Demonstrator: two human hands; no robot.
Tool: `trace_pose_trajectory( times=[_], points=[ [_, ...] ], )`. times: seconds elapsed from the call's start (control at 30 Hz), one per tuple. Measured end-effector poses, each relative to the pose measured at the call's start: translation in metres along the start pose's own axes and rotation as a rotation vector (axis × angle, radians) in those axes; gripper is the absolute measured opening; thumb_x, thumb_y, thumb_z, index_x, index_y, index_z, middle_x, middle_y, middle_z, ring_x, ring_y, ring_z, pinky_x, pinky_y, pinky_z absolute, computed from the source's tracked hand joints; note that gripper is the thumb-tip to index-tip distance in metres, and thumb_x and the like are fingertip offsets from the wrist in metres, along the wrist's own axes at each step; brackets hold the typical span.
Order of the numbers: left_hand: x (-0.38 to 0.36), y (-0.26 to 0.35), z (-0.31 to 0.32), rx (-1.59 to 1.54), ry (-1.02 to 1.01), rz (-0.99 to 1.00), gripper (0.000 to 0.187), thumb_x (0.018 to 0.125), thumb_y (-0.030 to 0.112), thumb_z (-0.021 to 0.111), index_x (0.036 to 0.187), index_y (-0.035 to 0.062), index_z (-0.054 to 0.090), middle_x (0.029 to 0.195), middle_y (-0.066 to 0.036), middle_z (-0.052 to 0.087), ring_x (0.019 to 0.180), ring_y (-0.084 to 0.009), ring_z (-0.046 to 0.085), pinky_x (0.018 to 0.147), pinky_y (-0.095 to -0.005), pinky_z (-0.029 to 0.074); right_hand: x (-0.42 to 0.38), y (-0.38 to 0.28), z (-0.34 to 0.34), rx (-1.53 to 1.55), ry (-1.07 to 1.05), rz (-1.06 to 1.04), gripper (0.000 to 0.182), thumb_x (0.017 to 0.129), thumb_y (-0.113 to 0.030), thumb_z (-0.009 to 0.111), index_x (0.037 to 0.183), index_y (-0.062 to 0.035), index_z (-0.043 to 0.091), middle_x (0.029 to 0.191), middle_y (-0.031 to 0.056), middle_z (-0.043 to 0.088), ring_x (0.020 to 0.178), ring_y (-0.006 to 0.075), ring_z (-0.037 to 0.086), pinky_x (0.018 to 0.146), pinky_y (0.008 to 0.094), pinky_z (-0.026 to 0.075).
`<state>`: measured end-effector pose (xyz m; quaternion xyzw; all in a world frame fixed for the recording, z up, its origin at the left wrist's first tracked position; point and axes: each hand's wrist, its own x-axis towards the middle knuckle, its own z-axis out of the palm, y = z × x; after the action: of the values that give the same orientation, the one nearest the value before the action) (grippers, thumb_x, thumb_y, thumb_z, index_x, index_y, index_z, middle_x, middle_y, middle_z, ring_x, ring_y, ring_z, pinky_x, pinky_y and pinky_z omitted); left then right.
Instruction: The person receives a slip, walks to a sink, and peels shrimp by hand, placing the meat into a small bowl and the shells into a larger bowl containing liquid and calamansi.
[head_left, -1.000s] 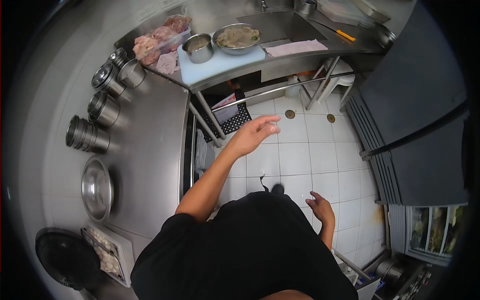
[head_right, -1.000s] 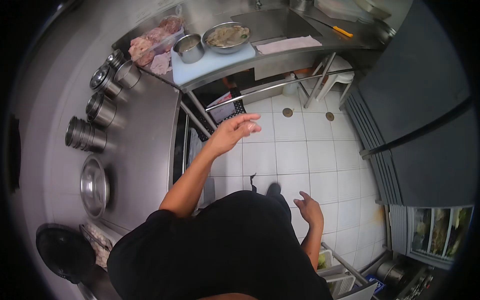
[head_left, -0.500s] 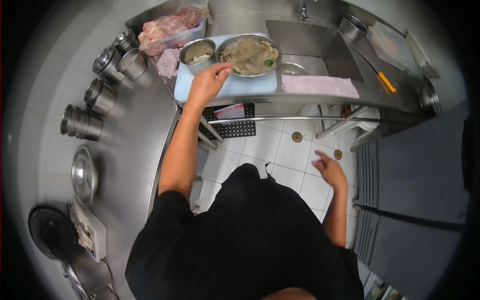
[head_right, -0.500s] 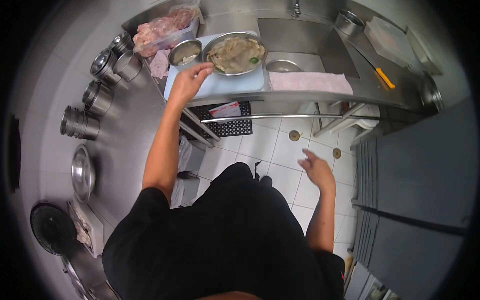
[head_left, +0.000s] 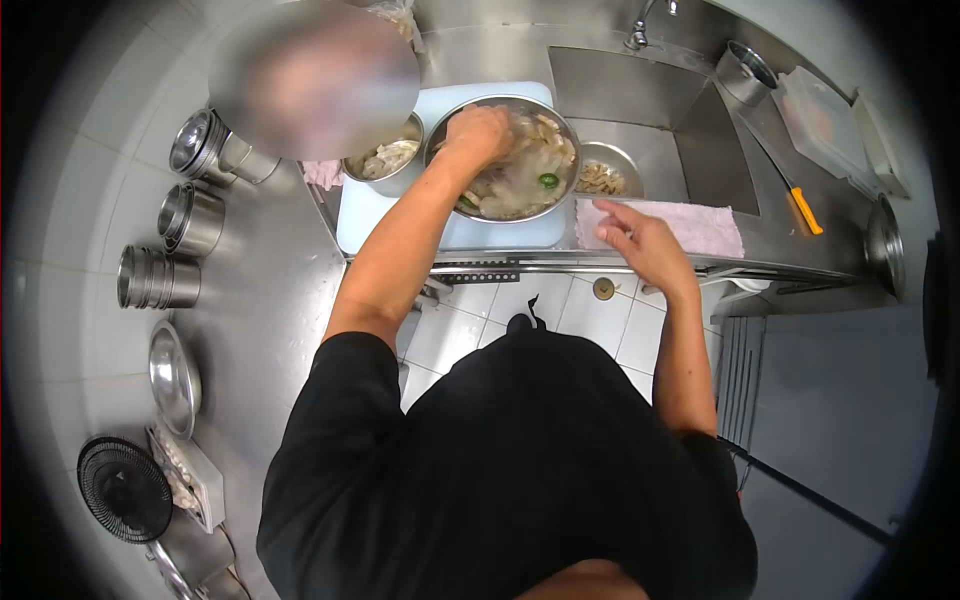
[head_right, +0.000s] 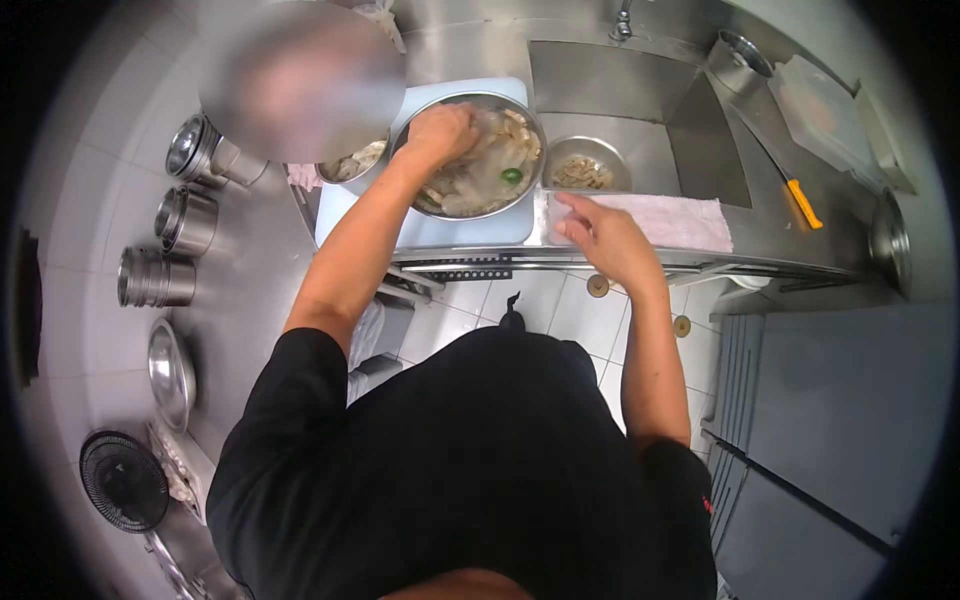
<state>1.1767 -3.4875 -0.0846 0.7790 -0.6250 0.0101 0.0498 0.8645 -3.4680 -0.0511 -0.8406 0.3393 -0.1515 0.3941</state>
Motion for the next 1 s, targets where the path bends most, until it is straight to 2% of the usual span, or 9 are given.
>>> trace_pose_trajectory(
  times=[0.13, 0.23, 0.33, 0.4, 0.43, 0.5, 0.67, 0.87, 1.0],
  points=[
    [-0.008, -0.001, -0.022, -0.098, -0.092, -0.108, 0.038, 0.084, 0.029, 0.061, 0.117, 0.0111, 0.065, 0.098, -0.013, 0.071, 0.092, -0.0294, 0.067, 0.082, -0.0437, 0.051, 0.064, -0.005, -0.006, -0.013, 0.024, -0.155, 0.042, 0.09, -0.031, 0.063, 0.125, -0.0075, 0.061, 0.101, 0.0203, 0.068, 0.09, 0.0361, 0.065, 0.082, 0.0403, 0.049],
    [-0.03, -0.016, -0.038, -0.59, 0.007, -0.219, 0.029, 0.085, 0.022, 0.062, 0.11, 0.0081, 0.067, 0.098, -0.015, 0.07, 0.088, -0.0307, 0.068, 0.081, -0.0406, 0.053, 0.112, -0.019, -0.006, -0.013, 0.053, -0.274, 0.043, 0.09, -0.032, 0.064, 0.125, -0.007, 0.061, 0.104, 0.0194, 0.068, 0.092, 0.0342, 0.065, 0.083, 0.0397, 0.05],
    [-0.041, -0.018, -0.044, -1.19, 0.067, -0.309, 0.027, 0.09, 0.011, 0.064, 0.116, 0.0034, 0.061, 0.093, -0.006, 0.069, 0.081, -0.0159, 0.066, 0.072, -0.0271, 0.052, 0.158, -0.021, 0.012, -0.08, 0.09, -0.413, 0.045, 0.089, -0.031, 0.067, 0.127, -0.0076, 0.06, 0.103, 0.0159, 0.069, 0.093, 0.0262, 0.067, 0.084, 0.0355, 0.05],
    [-0.052, -0.006, -0.046, -1.489, 0.164, -0.368, 0.028, 0.094, 0.006, 0.06, 0.12, 0.0006, 0.056, 0.098, -0.003, 0.067, 0.085, -0.0098, 0.064, 0.07, -0.02, 0.051, 0.179, -0.018, 0.03, 0.065, 0.001, -0.398, 0.044, 0.09, -0.034, 0.065, 0.123, -0.0058, 0.062, 0.104, 0.0179, 0.069, 0.095, 0.0322, 0.066, 0.084, 0.039, 0.05],
    [-0.056, 0.002, -0.046, -1.564, 0.232, -0.373, 0.029, 0.093, 0.007, 0.061, 0.122, 0.0009, 0.055, 0.1, -0.004, 0.066, 0.087, -0.0105, 0.064, 0.072, -0.0211, 0.051, 0.187, -0.024, 0.033, 0.138, -0.04, -0.401, 0.045, 0.09, -0.036, 0.063, 0.122, -0.005, 0.062, 0.105, 0.0189, 0.069, 0.096, 0.0351, 0.065, 0.085, 0.0407, 0.05],
    [-0.067, 0.017, -0.044, -1.699, 0.378, -0.387, 0.033, 0.093, 0.009, 0.062, 0.124, 0.0015, 0.053, 0.104, -0.005, 0.065, 0.089, -0.012, 0.064, 0.075, -0.0232, 0.053, 0.195, -0.027, 0.033, 0.222, -0.144, -0.414, 0.041, 0.09, -0.034, 0.065, 0.118, -0.0045, 0.064, 0.101, 0.0161, 0.069, 0.092, 0.0288, 0.066, 0.082, 0.0364, 0.05],
    [-0.081, 0.046, -0.042, -1.599, 0.455, -0.523, 0.035, 0.093, 0.021, 0.066, 0.122, 0.0045, 0.054, 0.103, -0.005, 0.065, 0.089, -0.0124, 0.063, 0.077, -0.0256, 0.052, 0.203, -0.019, 0.032, 0.341, -0.306, -0.41, 0.031, 0.09, -0.026, 0.066, 0.111, -0.0037, 0.065, 0.094, 0.0093, 0.07, 0.083, 0.0163, 0.064, 0.077, 0.0311, 0.05],
    [-0.072, 0.064, -0.045, -1.53, 0.484, -0.662, 0.026, 0.093, 0.026, 0.065, 0.108, 0.0055, 0.059, 0.075, 0.001, 0.058, 0.063, -0.0094, 0.054, 0.059, -0.0241, 0.044, 0.197, -0.008, 0.023, 0.243, -0.253, -0.696, 0.025, 0.091, -0.023, 0.066, 0.104, -0.0022, 0.063, 0.085, 0.0146, 0.066, 0.075, 0.0243, 0.062, 0.07, 0.0347, 0.049],
    [-0.075, 0.06, -0.055, -1.617, 0.319, -0.721, 0.016, 0.095, 0.021, 0.06, 0.102, 0.0062, 0.06, 0.067, 0.004, 0.051, 0.055, -0.0093, 0.048, 0.052, -0.0234, 0.04, 0.198, -0.005, 0.015, 0.155, -0.371, -0.773, 0.024, 0.089, -0.022, 0.066, 0.1, -0.0011, 0.061, 0.082, 0.017, 0.063, 0.074, 0.0274, 0.061, 0.07, 0.0367, 0.048]
  ],
)
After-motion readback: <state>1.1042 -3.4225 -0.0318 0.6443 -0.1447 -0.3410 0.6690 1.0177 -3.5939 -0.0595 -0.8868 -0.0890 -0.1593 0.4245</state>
